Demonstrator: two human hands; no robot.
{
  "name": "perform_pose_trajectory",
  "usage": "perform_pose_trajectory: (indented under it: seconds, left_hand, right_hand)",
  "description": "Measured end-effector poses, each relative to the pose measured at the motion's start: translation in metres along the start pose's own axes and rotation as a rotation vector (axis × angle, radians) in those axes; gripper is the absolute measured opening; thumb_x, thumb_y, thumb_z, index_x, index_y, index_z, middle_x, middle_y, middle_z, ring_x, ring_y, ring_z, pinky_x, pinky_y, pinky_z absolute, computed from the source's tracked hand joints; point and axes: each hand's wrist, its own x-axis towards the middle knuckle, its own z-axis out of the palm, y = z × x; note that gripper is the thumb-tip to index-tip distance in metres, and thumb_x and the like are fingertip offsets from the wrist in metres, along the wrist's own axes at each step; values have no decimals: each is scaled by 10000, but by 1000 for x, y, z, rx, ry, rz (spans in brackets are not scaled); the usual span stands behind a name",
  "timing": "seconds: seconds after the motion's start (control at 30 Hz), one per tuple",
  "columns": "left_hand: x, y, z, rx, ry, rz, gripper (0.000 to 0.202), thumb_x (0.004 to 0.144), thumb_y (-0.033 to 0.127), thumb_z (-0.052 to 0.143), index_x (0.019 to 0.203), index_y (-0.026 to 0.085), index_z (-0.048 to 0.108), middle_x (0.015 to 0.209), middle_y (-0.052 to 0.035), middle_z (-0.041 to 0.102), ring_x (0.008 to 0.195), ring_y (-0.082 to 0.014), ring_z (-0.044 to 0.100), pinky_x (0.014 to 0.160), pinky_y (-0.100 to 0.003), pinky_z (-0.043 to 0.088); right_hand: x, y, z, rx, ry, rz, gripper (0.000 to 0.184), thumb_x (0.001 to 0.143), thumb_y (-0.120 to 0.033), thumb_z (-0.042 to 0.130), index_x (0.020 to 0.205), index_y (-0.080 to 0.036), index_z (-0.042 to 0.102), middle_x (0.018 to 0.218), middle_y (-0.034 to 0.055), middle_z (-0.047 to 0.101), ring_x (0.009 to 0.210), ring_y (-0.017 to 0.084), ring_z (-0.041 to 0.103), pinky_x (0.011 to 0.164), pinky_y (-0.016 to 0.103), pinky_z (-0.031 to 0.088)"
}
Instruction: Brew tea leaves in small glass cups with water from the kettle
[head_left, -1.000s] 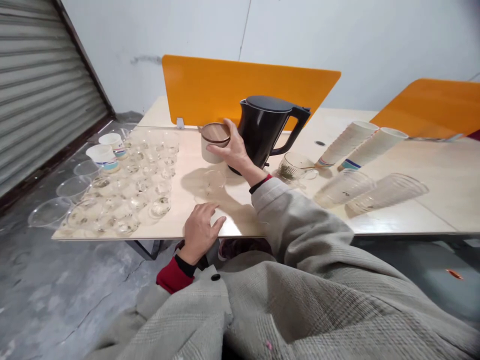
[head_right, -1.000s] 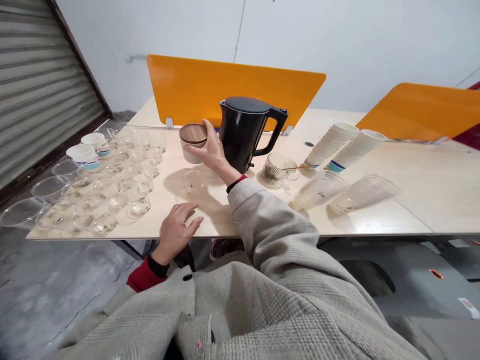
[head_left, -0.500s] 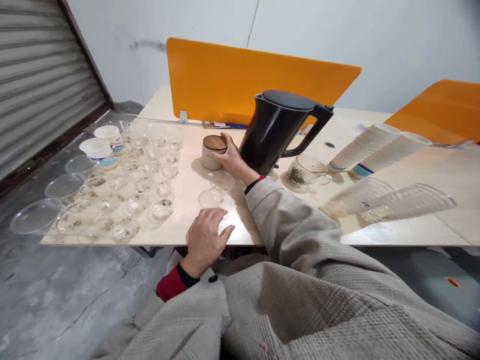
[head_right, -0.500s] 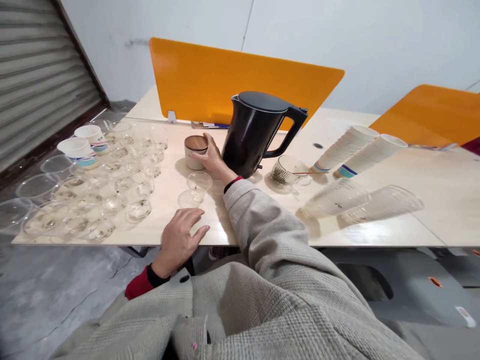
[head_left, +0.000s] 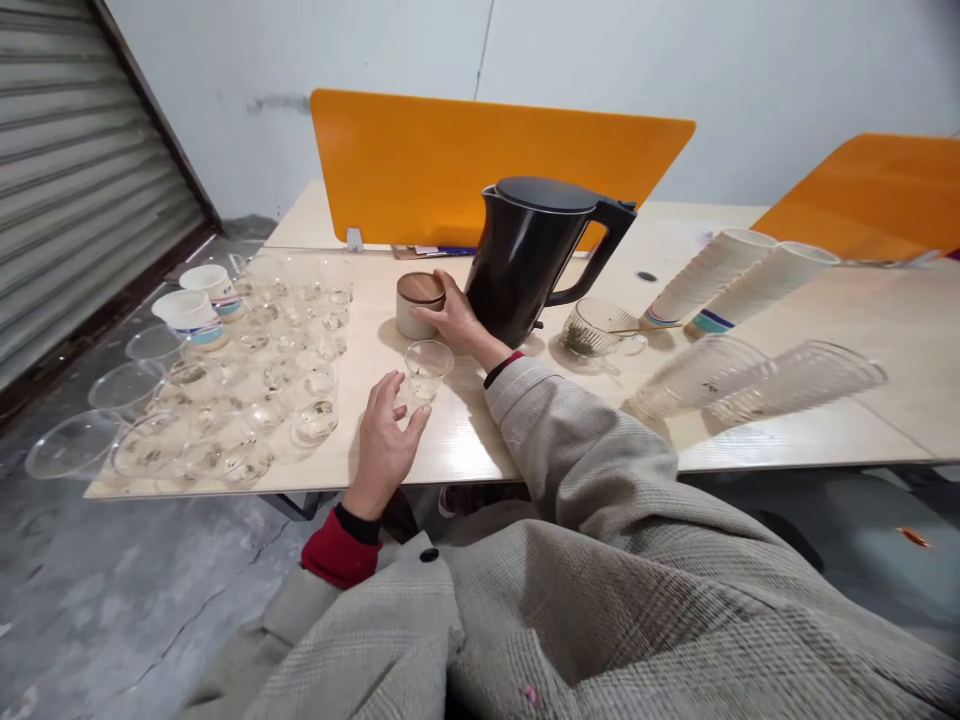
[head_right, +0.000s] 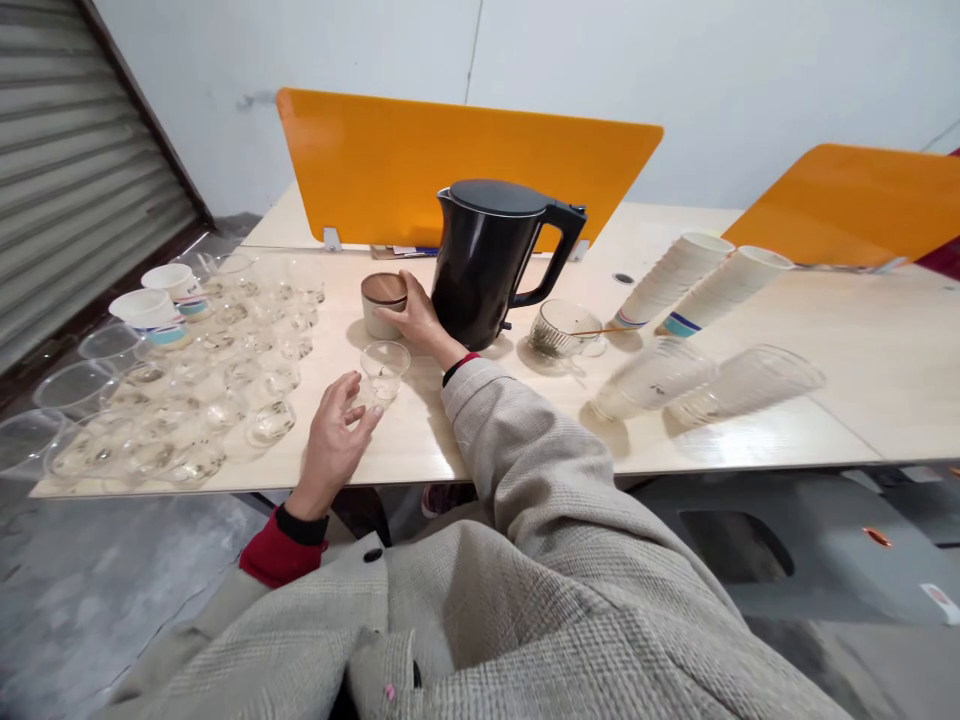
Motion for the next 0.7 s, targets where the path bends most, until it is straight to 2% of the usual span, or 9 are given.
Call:
perform_pose_trajectory:
  seconds: [0.17, 0.37, 0.43, 0.53, 0.6, 0.7]
  left_hand:
    - [8, -2, 7, -11, -7, -22, 598, 902, 382, 739, 1450, 199, 587, 1554, -182, 586, 1408, -324, 626, 1033, -471, 647]
    - [13, -3, 10, -36, -11, -53, 643, 893, 390, 747, 1483, 212, 563, 1564, -181, 580, 1419, -335, 618, 1040, -480, 637]
    - [14, -4, 10, -40, -12, -72, 672, 889, 389, 752, 1503, 208, 548, 1578, -188, 573, 1420, -342, 619, 1044, -485, 634]
    - [16, -5, 10, -47, -20, -100, 707, 890, 384, 751, 1534, 200, 525, 1615, -202, 550, 1439, -357, 609, 1069, -503, 622]
    - [18, -6, 12, -41, -34, -108, 708, 901, 380, 742, 1547, 203, 517, 1626, -202, 547, 1463, -361, 593, 1100, -519, 605]
    - [19, -7, 14, -24, -49, -104, 705, 912, 376, 729, 1560, 209, 508, 1616, -194, 568, 1468, -352, 595, 1130, -531, 588]
  right_hand:
    - [-3, 0, -3, -76, 5, 7, 1037, 758, -478, 871, 1643, -204, 405, 1647, 155, 520, 1535, 315, 506, 1318, 479, 390]
    - [-10, -5, -5, -133, 51, -29, 975, 809, -407, 831, 1645, -159, 396, 1689, 196, 469, 1587, 339, 449, 1339, 513, 359]
    - [-23, -6, -13, -127, 78, -54, 833, 881, -376, 738, 1627, -179, 425, 1667, 184, 502, 1554, 339, 492, 1308, 538, 406]
    - [-55, -7, -31, -125, 115, -63, 592, 955, -282, 564, 1537, -183, 525, 1503, 176, 654, 1393, 315, 641, 1237, 531, 487]
    - [-80, -8, -40, -98, 51, -32, 522, 934, -219, 515, 1447, -169, 594, 1346, 167, 742, 1267, 298, 711, 1188, 517, 525]
    - [-111, -15, -42, 48, -142, 21, 527, 860, -156, 498, 1369, -164, 635, 1247, 136, 779, 1183, 269, 743, 1112, 479, 572]
